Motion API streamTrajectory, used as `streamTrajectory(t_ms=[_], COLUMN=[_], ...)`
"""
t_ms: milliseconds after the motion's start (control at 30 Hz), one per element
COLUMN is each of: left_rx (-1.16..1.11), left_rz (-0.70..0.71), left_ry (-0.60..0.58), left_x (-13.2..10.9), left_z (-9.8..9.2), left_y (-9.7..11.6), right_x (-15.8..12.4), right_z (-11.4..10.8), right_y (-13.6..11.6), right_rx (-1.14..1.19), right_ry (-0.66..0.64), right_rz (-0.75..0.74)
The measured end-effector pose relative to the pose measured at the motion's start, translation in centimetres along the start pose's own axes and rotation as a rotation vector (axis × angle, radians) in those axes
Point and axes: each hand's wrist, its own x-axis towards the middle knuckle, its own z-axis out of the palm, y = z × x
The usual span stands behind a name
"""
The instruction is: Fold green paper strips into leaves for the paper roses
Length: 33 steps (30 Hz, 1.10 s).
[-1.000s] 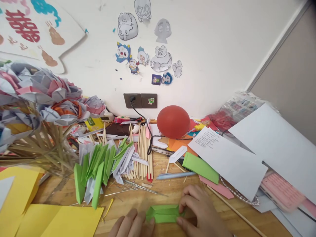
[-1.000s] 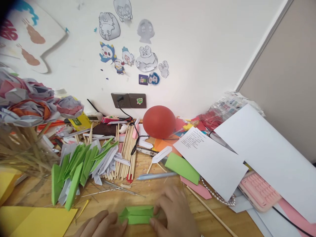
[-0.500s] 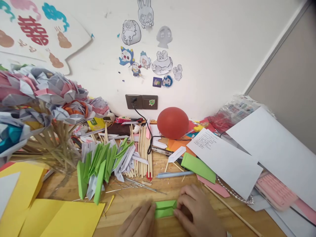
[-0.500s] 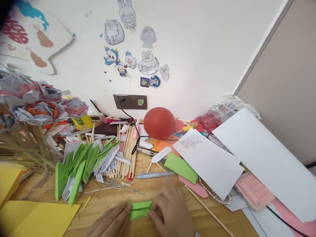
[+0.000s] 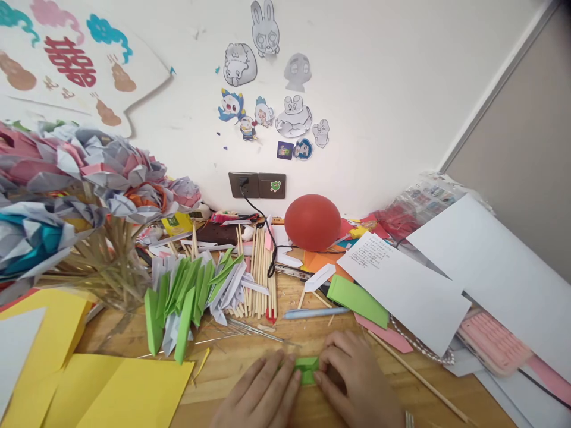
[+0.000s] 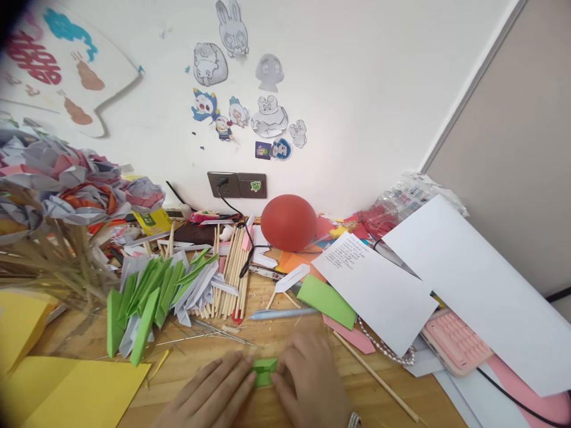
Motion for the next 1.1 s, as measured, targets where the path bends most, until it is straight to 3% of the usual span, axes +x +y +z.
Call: streamTrajectory(t_ms=[133,400,667,767,933,1100], left_rx=[-0.007,-0.047,0.017,-0.007,-0.277,-0.551], left_rz=[0.026,0.010,0.051,0.048,-0.146,-0.386], left_ry=[-0.044,-0.055,-0.119,-0.092,0.083,0.069], left_x=[0.3,0.0,-0.6,-0.6,0.1,0.9], left_z=[0.1,0.2,-0.7,-0.9,-0.7,-1.0], left_y=[0.1,0.6,-0.5,-1.0,-0.6,0.1], right_x=[0.0,0.5,0.4,0.4,0.4,0.2], right_z=[-0.2,-0.4,-0.2,-0.2,0.2,-0.1], right_y=[-0.4,-1.1,-0.3,-0.3,-0.6,-1.2], right_rx=[-0.003,-0.167,-0.272,-0.272,-0.301,-0.140], right_ry=[0.071,0.105,0.095,0.101,0.073,0.072], right_rz=[-0.044,-0.370,-0.417,-0.426,-0.441,-0.364])
